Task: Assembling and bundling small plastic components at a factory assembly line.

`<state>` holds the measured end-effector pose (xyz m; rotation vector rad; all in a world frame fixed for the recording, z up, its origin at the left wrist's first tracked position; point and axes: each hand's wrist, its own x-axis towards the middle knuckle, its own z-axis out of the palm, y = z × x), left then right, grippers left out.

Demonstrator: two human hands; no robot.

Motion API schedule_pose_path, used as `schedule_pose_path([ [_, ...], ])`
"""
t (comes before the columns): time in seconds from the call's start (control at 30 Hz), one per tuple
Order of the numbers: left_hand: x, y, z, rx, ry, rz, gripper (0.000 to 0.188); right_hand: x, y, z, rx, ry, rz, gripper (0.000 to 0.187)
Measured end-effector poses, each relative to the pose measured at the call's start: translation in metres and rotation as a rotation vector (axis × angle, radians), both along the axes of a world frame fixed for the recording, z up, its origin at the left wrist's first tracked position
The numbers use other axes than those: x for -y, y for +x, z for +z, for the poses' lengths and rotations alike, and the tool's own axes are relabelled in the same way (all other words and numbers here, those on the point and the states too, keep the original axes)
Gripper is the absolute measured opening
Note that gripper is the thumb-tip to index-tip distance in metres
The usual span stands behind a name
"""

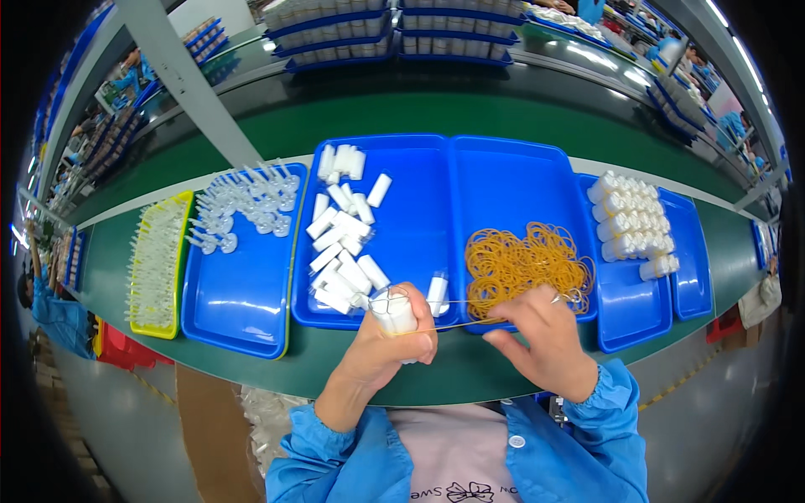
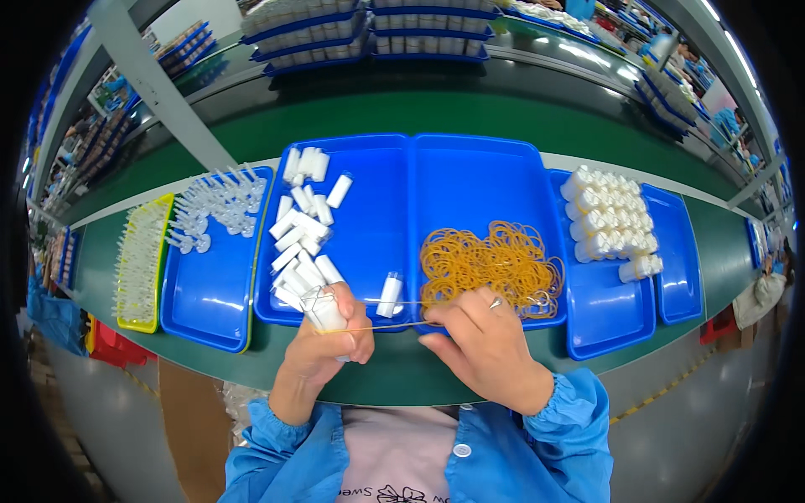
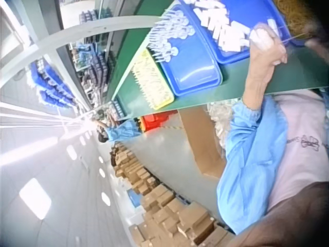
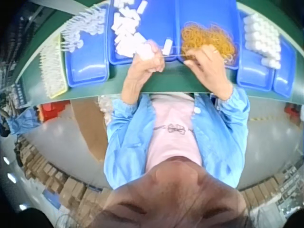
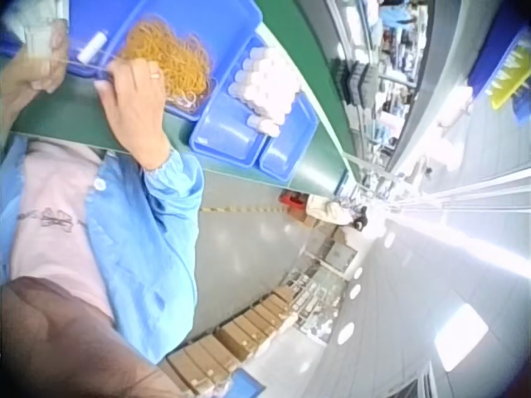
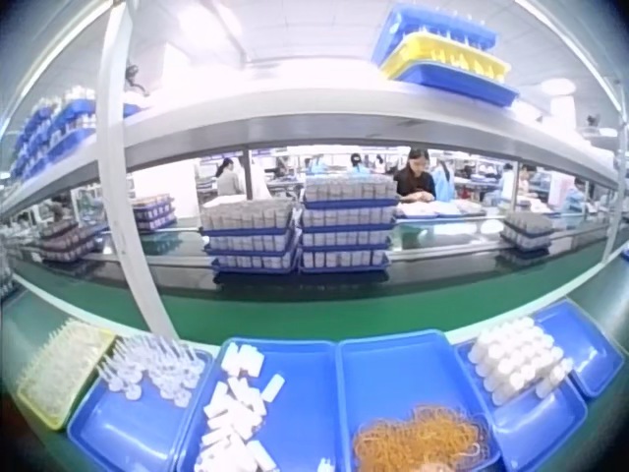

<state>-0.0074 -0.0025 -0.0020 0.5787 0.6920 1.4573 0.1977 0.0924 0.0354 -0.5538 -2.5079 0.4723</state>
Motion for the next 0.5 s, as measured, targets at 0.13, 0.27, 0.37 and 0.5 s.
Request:
schedule_pose_path([
  [0.13, 0.007, -0.002, -0.031, 0.439, 0.040, 0.023, 0.041, 0.007, 0.008, -0.001, -0.210, -0.647, 0.547, 0.016],
  [0.27, 0.009, 0.006, -0.029, 0.364, 0.124, 0.071, 0.041, 0.021, 0.007, -0.036, -0.950, -1.565, 0.730, 0.017],
  [0.37, 0.007, 0.011, -0.029, 0.001, 0.243, 0.181, 0.052, 0.021, 0.001, -0.048, -1.165, -2.158, 0.566, 0.042],
  [0.5, 0.010, 0.008, -0.020, -0.407, 0.246, 0.220, 0.072, 0.018, -0.011, -0.059, -0.891, -2.071, 0.599, 0.064],
])
